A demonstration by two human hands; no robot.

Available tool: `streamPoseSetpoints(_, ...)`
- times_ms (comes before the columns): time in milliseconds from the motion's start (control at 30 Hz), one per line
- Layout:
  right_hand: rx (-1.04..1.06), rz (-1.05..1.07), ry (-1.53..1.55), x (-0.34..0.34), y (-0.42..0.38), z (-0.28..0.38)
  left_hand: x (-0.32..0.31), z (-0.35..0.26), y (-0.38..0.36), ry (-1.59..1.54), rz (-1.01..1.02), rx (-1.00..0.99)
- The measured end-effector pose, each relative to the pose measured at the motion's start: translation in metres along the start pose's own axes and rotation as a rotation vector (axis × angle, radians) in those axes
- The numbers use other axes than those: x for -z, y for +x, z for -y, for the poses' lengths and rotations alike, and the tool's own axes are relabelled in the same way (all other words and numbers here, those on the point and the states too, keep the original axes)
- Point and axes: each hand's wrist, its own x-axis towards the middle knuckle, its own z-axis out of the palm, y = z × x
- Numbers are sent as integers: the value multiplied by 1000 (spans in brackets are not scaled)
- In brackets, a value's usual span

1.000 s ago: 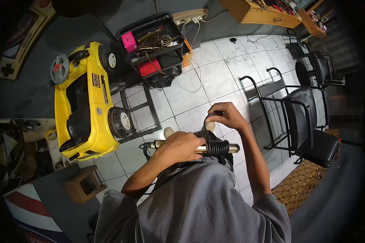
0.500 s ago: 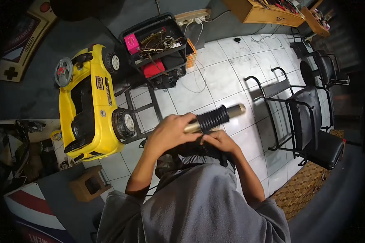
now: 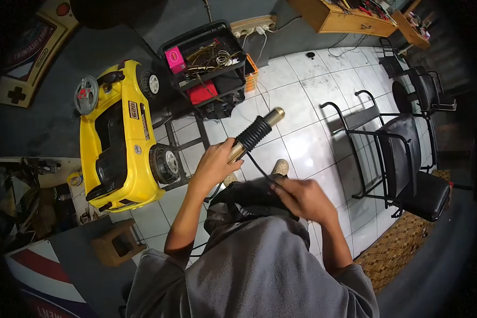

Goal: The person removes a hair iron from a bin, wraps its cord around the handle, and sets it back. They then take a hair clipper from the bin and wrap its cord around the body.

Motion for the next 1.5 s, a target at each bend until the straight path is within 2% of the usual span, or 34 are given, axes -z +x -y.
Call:
streamPoseSetpoints(33,24,-39,-49,5,5,-4,-3,-2,-3,-7,1,-2)
streamPoseSetpoints(100,126,-112,-83,16,21,-10,-13,-8,-6,166,152,-26)
streamPoseSetpoints(167,108,-92,-150,19,34,-16,-28,-13,-11,192,193,-59)
streamPoseSetpoints(233,182,-64,-225,22,47,-23,-41,-16,-19,266,283,-98)
streamPoseSetpoints(267,215,-45,-270,21,53,-30,-43,-20,-20,309,391,-84)
streamPoseSetpoints(400,213,-18,-344,21,68,-54,-43,-34,-32,247,397,-156)
streamPoseSetpoints(500,200,89,-187,15,75,-75,-33,-46,-34,239,413,-218)
streamPoseSetpoints(567,106,235,144,11,77,-85,-23,-46,-34,220,445,-345)
streamPoseSetpoints(600,46,304,214,12,76,-89,-20,-45,-35,194,438,-364)
streamPoseSetpoints(633,46,306,216,10,76,-92,-17,-45,-36,193,438,-362)
streamPoseSetpoints(700,-90,398,511,6,73,-101,-10,-47,-34,90,405,-365)
streamPoseSetpoints(767,-88,418,694,-19,65,-124,-7,-45,-32,21,376,-387)
streamPoseSetpoints(833,-227,436,888,-35,52,-105,5,-52,-29,-74,299,-361)
streamPoseSetpoints(900,312,224,95,-74,34,-137,3,-44,-26,-122,213,-338)
streamPoseSetpoints(933,-106,375,654,-82,33,-117,6,-40,-23,-88,157,-281)
streamPoseSetpoints(967,-213,416,640,-74,31,-96,9,-35,-20,-53,102,-226)
streamPoseSetpoints(1033,-155,299,590,-75,28,-77,12,-23,-15,-51,56,-227)
streamPoseSetpoints(1067,-154,299,594,-72,26,-72,15,-20,-14,8,74,-154)
streamPoseSetpoints(1100,-51,238,436,-68,25,-67,17,-18,-12,67,92,-83)
streamPoseSetpoints(1133,48,174,276,-63,24,-60,17,-17,-10,61,69,-98)
streamPoseSetpoints(1233,72,277,105,-33,20,-23,5,-7,-7,60,111,-115)
streamPoseSetpoints(1267,107,339,-155,-21,22,-13,3,-10,-10,59,118,-114)
streamPoseSetpoints(1300,102,340,-152,-15,23,-13,0,-17,-13,102,139,-142)
streamPoseSetpoints(1367,308,148,-215,-5,23,-15,-4,-28,-17,140,167,-167)
streamPoseSetpoints(1400,226,320,-317,10,27,-6,-5,-34,-17,237,256,-153)
streamPoseSetpoints(1433,223,320,-319,13,32,-8,-6,-37,-17,333,344,-140)
streamPoseSetpoints(1500,298,339,-276,17,41,-12,-5,-40,-19,324,350,-185)
